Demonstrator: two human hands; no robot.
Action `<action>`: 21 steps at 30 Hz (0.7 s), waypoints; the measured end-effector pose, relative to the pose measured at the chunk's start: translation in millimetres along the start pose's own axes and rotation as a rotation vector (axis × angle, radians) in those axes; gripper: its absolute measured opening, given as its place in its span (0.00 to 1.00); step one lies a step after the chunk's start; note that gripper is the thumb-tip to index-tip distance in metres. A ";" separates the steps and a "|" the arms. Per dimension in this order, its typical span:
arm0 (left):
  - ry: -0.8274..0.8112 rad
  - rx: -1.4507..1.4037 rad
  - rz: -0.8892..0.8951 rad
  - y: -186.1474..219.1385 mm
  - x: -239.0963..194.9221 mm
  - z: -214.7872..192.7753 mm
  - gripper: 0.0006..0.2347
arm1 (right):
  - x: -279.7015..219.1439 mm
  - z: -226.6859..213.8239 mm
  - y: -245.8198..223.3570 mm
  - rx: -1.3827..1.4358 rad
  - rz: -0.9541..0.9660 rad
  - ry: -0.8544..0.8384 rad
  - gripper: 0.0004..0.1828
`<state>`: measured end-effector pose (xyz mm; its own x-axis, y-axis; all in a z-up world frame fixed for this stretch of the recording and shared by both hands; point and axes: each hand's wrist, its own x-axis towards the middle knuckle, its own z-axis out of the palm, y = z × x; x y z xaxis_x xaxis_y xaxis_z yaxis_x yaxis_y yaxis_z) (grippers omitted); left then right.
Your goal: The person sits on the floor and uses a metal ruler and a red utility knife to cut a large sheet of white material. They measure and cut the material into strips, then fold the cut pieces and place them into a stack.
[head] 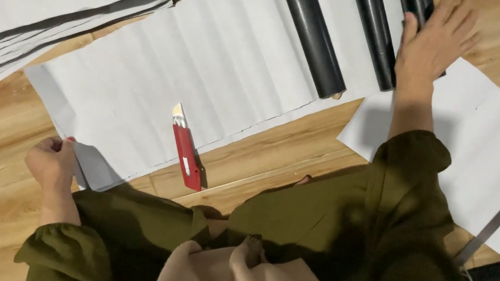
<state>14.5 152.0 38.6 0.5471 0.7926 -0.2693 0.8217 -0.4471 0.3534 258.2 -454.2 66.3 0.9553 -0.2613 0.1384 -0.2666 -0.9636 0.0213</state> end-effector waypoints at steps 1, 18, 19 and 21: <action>-0.005 0.002 0.003 -3.8 3.3 1.3 0.07 | 0.0 4.2 5.4 -0.004 0.004 -0.002 0.33; 0.024 0.081 0.028 -10.0 13.1 -3.9 0.07 | -78.3 20.4 -124.2 -0.307 -0.456 0.129 0.48; 0.026 0.075 0.027 -11.7 18.2 0.2 0.07 | -73.2 21.4 -116.5 -0.307 -0.458 0.135 0.48; 0.033 0.165 0.120 -22.2 26.0 2.4 0.08 | -66.5 26.0 -107.1 -0.368 -0.338 0.349 0.47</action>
<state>10.9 181.6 21.6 0.6393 0.7415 -0.2037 0.7675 -0.5989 0.2287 226.6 -335.2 29.0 0.9132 0.1493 0.3792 -0.0426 -0.8904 0.4532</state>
